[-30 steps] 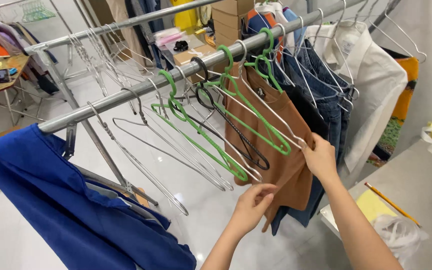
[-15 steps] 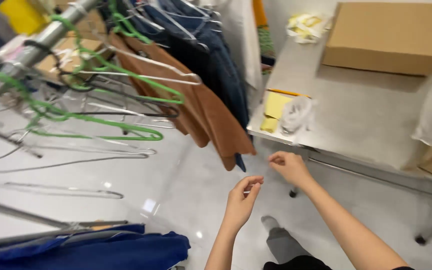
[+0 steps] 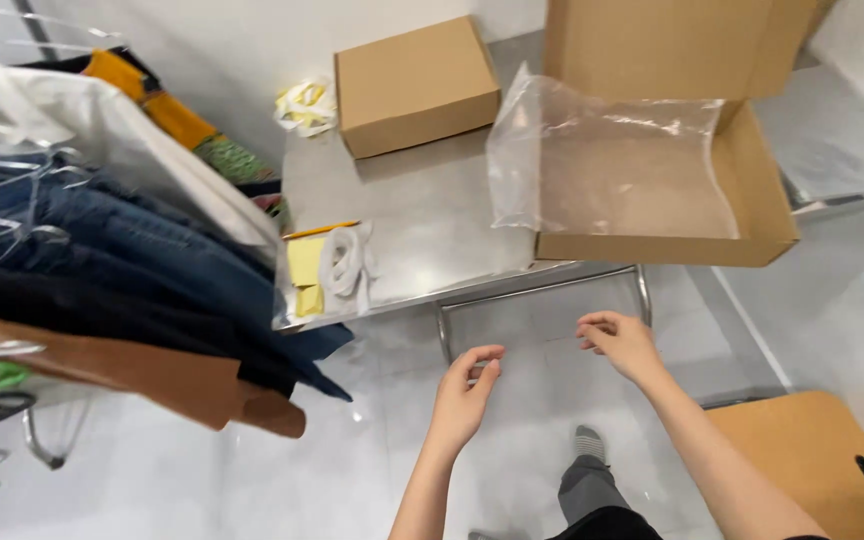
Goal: The person places a plastic-wrapped item into a cardboard box, closes the box, and ties a white ribbon around it. They then remove the ribbon and fold it.
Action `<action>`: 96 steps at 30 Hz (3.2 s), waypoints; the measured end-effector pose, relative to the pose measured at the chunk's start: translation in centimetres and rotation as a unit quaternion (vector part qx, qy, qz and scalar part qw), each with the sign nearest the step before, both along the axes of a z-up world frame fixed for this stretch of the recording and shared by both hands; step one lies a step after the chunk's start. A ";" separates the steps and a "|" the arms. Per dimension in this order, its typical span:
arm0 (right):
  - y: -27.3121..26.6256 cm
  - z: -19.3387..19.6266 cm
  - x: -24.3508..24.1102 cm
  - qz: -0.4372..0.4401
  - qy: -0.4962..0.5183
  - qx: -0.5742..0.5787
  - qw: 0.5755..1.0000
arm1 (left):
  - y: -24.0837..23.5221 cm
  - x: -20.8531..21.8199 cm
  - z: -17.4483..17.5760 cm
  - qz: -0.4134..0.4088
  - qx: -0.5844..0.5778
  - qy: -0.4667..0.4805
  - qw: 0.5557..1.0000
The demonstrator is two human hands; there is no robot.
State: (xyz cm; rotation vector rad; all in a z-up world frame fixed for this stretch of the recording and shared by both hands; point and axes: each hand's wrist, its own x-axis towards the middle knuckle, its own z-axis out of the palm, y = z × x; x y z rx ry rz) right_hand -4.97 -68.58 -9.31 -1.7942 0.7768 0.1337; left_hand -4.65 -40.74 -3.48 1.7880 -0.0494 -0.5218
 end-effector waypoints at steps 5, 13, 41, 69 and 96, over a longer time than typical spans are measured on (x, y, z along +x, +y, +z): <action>-11.5 -0.3 -0.7 -0.102 -0.122 0.025 0.987 | -9.2 2.6 -1.7 -0.032 -0.002 0.006 0.999; -27.7 -1.1 7.2 -0.190 -0.208 -0.073 0.957 | -23.1 6.5 -4.4 -0.009 -0.004 0.056 0.998; -26.5 0.5 15.7 -0.093 -0.065 0.088 0.990 | -34.7 15.0 -11.5 -0.029 0.020 0.065 0.997; -38.3 2.8 2.2 -0.038 -0.078 0.165 0.982 | -36.7 13.6 -3.0 0.274 -0.484 0.213 0.803; -42.5 -9.5 1.7 -0.206 -0.037 -0.002 0.978 | -26.3 17.6 -2.5 0.306 -0.146 0.145 0.930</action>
